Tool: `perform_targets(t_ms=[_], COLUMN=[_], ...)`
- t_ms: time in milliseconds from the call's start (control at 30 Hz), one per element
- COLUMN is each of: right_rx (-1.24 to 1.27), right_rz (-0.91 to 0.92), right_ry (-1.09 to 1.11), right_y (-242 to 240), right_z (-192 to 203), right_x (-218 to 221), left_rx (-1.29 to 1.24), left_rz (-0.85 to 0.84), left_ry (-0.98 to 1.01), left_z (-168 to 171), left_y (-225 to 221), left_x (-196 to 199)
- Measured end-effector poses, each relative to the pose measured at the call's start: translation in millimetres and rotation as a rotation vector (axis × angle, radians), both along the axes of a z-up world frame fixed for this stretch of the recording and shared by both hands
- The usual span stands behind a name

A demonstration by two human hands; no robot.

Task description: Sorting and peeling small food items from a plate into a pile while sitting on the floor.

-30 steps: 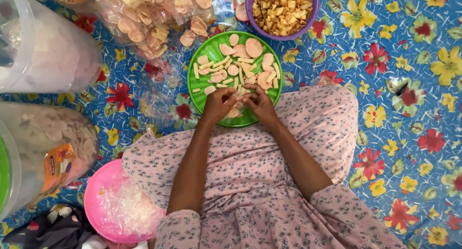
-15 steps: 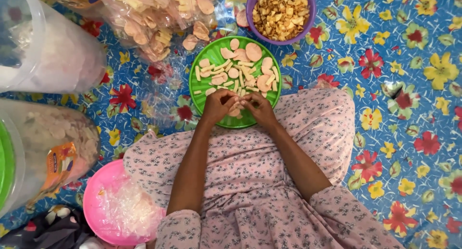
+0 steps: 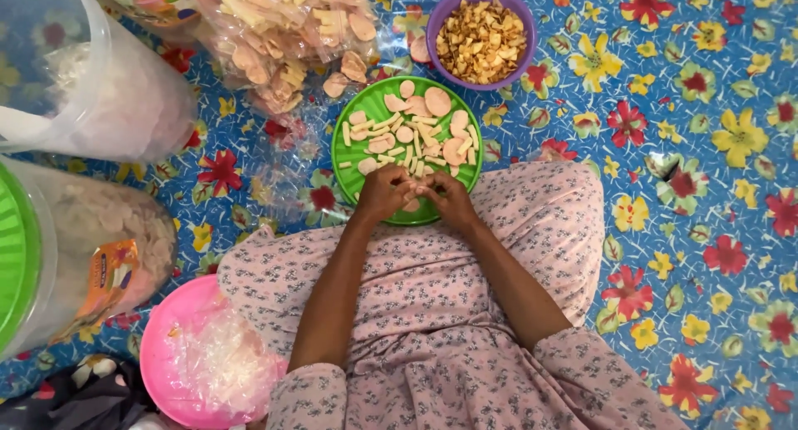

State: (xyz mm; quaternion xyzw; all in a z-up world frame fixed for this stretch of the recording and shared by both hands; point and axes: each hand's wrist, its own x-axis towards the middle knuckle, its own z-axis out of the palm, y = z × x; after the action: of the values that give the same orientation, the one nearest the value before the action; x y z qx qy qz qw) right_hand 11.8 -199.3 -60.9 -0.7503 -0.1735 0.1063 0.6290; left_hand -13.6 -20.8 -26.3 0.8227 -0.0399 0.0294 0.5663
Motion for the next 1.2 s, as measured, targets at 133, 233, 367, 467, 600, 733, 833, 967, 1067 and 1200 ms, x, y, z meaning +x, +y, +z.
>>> perform_targets(t_ms=[133,233,367,467,600,733,833,967,1067,1200], right_rx=[0.019,0.025,0.039,0.037,0.054,0.112,0.126,0.178,0.19,0.182], right_rz=[-0.011,-0.034,-0.044,-0.065,-0.096,-0.127,-0.154,-0.177,-0.188,-0.191], right_ry=[0.016,0.044,0.069,0.065,0.084,0.171,0.205,0.237,0.238,0.238], right_y=[0.9,2.4,3.5,2.6,0.8,2.5,3.8,6.2,7.6,8.5], right_z=[8.5,8.6,8.5,7.1,-1.8,16.8,28.2,40.9,38.0,37.3], right_x=[-3.6,-5.3,-6.3,-6.0,-2.8,-5.9,-3.3,-2.9,-0.8,0.7], left_rx=[-0.001,0.006,0.038,0.033,0.012,-0.021,-0.026,-0.013,-0.076,-0.128], left_rz=[-0.001,0.021,0.065,0.075,0.08,0.092,0.111,0.182,0.263,0.381], left_ry=[-0.044,-0.038,-0.021,-0.024,0.003,0.099,0.141,0.154,0.19,0.074], left_z=[-8.7,-14.7,-11.5,-9.2,-10.8,-9.5,-7.0,-19.1,5.9,31.6], left_y=[2.2,4.5,6.8,7.9,8.2,9.7,11.4,21.0,26.5,49.3], left_x=[0.9,2.6,1.8,1.8,2.8,0.7,1.0,4.2,4.2,18.7])
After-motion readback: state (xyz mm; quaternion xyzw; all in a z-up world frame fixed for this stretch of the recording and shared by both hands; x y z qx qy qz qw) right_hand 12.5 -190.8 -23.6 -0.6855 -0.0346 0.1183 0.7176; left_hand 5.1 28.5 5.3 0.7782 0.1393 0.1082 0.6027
